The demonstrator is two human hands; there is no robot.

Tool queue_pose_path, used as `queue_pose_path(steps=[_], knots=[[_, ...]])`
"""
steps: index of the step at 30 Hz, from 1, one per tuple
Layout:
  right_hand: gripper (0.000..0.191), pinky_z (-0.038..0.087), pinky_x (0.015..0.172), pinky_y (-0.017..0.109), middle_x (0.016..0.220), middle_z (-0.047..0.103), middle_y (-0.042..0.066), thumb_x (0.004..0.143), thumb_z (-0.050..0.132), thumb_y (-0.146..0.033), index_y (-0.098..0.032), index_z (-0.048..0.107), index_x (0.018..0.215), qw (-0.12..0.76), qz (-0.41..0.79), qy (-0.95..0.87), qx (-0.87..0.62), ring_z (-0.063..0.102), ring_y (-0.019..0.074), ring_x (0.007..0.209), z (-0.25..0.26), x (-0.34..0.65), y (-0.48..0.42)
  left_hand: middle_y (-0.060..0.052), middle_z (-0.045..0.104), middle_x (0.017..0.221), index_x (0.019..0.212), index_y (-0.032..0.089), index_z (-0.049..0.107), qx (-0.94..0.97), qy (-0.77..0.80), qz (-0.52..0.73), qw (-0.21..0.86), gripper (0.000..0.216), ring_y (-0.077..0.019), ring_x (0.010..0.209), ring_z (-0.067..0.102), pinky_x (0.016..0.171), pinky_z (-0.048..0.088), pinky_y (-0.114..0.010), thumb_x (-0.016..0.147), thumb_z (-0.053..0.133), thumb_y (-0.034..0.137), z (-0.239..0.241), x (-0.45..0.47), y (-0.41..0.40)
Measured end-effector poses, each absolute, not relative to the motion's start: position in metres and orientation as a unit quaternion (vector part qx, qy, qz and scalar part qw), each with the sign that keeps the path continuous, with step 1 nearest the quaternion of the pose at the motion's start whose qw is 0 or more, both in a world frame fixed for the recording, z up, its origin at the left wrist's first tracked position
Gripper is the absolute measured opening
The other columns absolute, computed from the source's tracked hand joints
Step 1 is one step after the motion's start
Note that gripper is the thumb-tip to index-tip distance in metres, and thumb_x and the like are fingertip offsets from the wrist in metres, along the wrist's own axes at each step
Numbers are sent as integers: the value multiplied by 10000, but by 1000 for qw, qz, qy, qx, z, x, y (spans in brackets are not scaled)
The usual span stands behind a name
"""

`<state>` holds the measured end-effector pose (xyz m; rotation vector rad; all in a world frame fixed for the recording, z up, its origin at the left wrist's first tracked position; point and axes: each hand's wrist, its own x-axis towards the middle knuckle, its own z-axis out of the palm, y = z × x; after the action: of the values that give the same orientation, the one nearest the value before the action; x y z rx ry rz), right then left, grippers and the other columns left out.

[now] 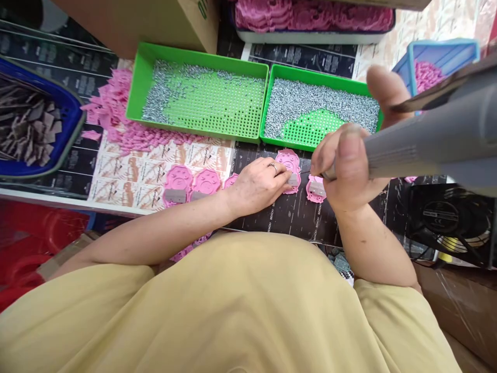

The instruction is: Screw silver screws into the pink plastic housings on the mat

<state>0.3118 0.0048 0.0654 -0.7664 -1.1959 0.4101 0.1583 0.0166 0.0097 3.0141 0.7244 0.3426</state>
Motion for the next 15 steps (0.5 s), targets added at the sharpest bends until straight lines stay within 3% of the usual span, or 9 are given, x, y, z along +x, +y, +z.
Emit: queue_pose_path(steps=[1,3,6,8,11,15], knots=[[95,255,273,193,448,284,-64,894,582,-441,-383,655,910,738,188,-561,-323,295,71,285,61,310,6,-117,722,885,954,101,697,967,232,109,7,198,-243,893,640,758,456,-352,984,557,239,9,159,17],[229,270,282,182,461,264,-82,918,555,-465,-404,595,1136,721,188,-582,-325,278,65,272,52,311,9,-118,721,869,939,102,699,967,230,109,-3,174,-244,886,647,753,461,-351,972,562,204,9,160,17],[247,270,310,178,486,173,-79,941,496,-537,-307,574,989,704,189,-578,-367,250,48,272,44,314,10,-115,715,846,917,105,699,968,230,104,-13,156,-239,868,651,747,465,-349,956,554,147,9,162,17],[225,264,319,166,497,169,-71,953,498,-494,-286,576,922,714,186,-567,-366,278,43,285,43,312,9,-115,710,835,905,105,696,968,230,100,-13,151,-239,862,650,745,465,-350,946,551,125,10,162,17],[128,258,295,162,487,218,-71,952,534,-387,-342,623,1031,746,168,-557,-324,297,51,289,43,307,9,-117,708,837,906,104,693,968,230,101,-11,138,-243,863,648,741,462,-353,936,560,118,10,162,16],[267,289,267,194,479,267,-81,936,564,-413,-398,599,1199,738,148,-571,-330,282,66,277,39,307,14,-109,699,813,887,107,697,967,230,109,-20,140,-243,847,641,723,447,-346,938,569,135,9,163,16]])
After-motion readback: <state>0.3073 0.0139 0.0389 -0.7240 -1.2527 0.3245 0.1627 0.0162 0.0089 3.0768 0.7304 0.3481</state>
